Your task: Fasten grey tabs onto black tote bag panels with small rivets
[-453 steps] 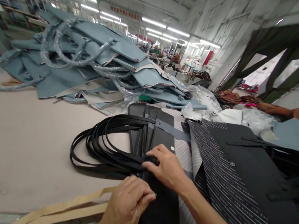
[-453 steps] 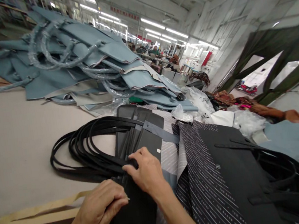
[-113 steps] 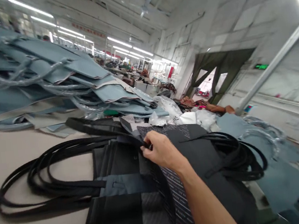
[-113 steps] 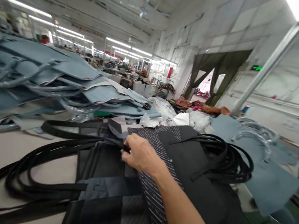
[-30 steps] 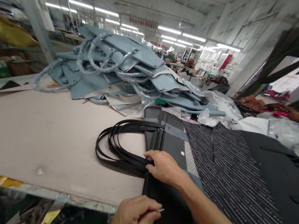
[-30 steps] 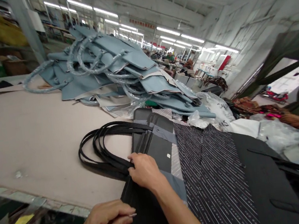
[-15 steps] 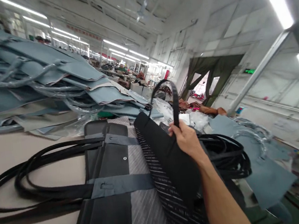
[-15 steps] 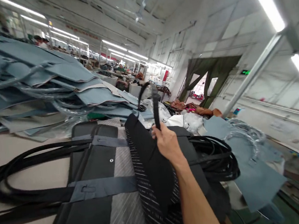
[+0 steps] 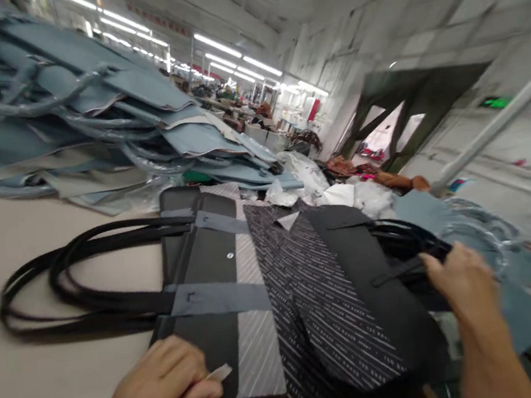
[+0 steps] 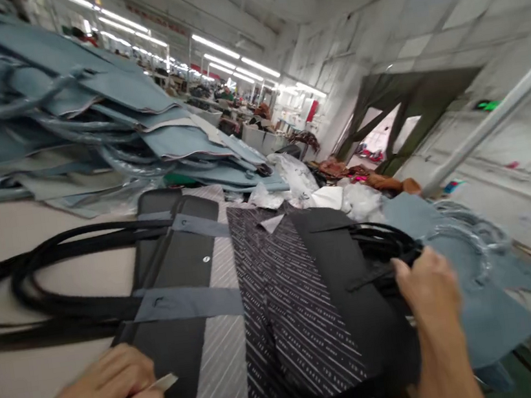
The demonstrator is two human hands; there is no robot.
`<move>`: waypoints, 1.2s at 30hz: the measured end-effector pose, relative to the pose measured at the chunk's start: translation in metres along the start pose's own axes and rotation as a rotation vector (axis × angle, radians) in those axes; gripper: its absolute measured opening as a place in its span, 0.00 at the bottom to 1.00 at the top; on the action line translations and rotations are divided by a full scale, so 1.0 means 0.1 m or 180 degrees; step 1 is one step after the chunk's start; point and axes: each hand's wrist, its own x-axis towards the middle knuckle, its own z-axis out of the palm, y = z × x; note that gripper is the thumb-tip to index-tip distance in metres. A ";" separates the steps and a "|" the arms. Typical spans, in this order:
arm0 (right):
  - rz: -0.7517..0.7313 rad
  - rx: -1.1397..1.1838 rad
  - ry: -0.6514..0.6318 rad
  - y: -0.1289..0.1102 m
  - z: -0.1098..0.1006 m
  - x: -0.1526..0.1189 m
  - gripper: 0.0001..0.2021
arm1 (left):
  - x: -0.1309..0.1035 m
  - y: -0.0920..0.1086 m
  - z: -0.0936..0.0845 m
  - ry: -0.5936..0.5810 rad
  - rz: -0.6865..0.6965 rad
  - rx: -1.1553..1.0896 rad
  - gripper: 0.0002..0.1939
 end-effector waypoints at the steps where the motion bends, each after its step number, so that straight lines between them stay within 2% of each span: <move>1: -0.0220 -0.0227 0.0185 -0.11 -0.03 -0.15 0.26 | 0.04 0.03 -0.05 -0.0032 0.0097 0.0026 0.20; 2: -0.0473 -0.0147 0.0152 -0.27 -0.05 -0.33 0.24 | 0.08 0.04 -0.09 -0.0051 0.0135 0.0069 0.21; 3: -0.0780 0.0257 -0.0042 -0.45 -0.06 -0.56 0.21 | 0.11 0.05 -0.12 -0.0067 0.0190 0.0105 0.21; 4: -0.1176 0.0839 -0.0354 -0.66 -0.06 -0.82 0.17 | 0.13 0.05 -0.14 -0.0075 0.0210 0.0144 0.21; 5: -0.1778 0.1359 -0.0814 -0.87 -0.05 -1.10 0.12 | 0.15 0.05 -0.15 -0.0098 0.0209 0.0176 0.21; 6: -0.2362 0.1718 -0.1354 -1.09 -0.03 -1.39 0.08 | 0.15 0.05 -0.16 -0.0112 0.0200 0.0209 0.21; 7: -0.2809 0.1993 -0.1694 -1.29 0.00 -1.66 0.07 | 0.15 0.05 -0.17 -0.0130 0.0189 0.0246 0.21; 9: -0.3427 0.2334 -0.2045 -1.62 0.10 -2.10 0.10 | 0.14 0.05 -0.20 -0.0174 0.0216 0.0339 0.20; 12: -0.3905 0.2454 -0.2096 -1.89 0.28 -2.44 0.08 | 0.09 0.03 -0.24 -0.0234 0.0308 0.0514 0.17; 14: -0.4095 0.2405 -0.1948 -1.96 0.36 -2.50 0.07 | 0.04 -0.01 -0.26 -0.0211 0.0174 0.0533 0.16; 18: -0.4387 0.2329 -0.1513 -2.03 0.44 -2.54 0.08 | -0.04 -0.10 -0.26 -0.0202 -0.0320 0.0103 0.14; 21: -0.4182 0.2512 -0.1556 -2.09 0.49 -2.60 0.09 | -0.04 -0.12 -0.26 -0.0122 -0.0420 -0.0068 0.14; 23: -0.3672 0.2718 -0.1851 -2.12 0.59 -2.59 0.08 | -0.03 -0.12 -0.26 0.0027 -0.0368 -0.0161 0.13; 25: -0.2822 0.2744 -0.2238 -2.15 0.79 -2.49 0.07 | -0.03 -0.11 -0.24 0.0121 -0.0251 -0.0309 0.10; 27: -0.1747 0.2632 -0.2747 -2.18 1.06 -2.31 0.08 | -0.05 -0.13 -0.20 0.0093 -0.0239 -0.0412 0.09; 29: -0.0892 0.2560 -0.3143 -2.22 1.37 -2.09 0.16 | -0.08 -0.17 -0.13 0.0046 -0.0456 -0.0383 0.10; 30: -0.0656 0.2533 -0.3264 -2.25 1.52 -1.99 0.19 | -0.10 -0.19 -0.10 0.0036 -0.0596 -0.0346 0.10; 33: -0.0571 0.2413 -0.3266 -2.32 1.84 -1.79 0.23 | -0.16 -0.25 -0.01 0.0053 -0.0794 -0.0238 0.11; 36: -0.0671 0.2251 -0.3252 -2.38 2.01 -1.74 0.22 | -0.19 -0.27 0.02 -0.0008 -0.0743 -0.0164 0.10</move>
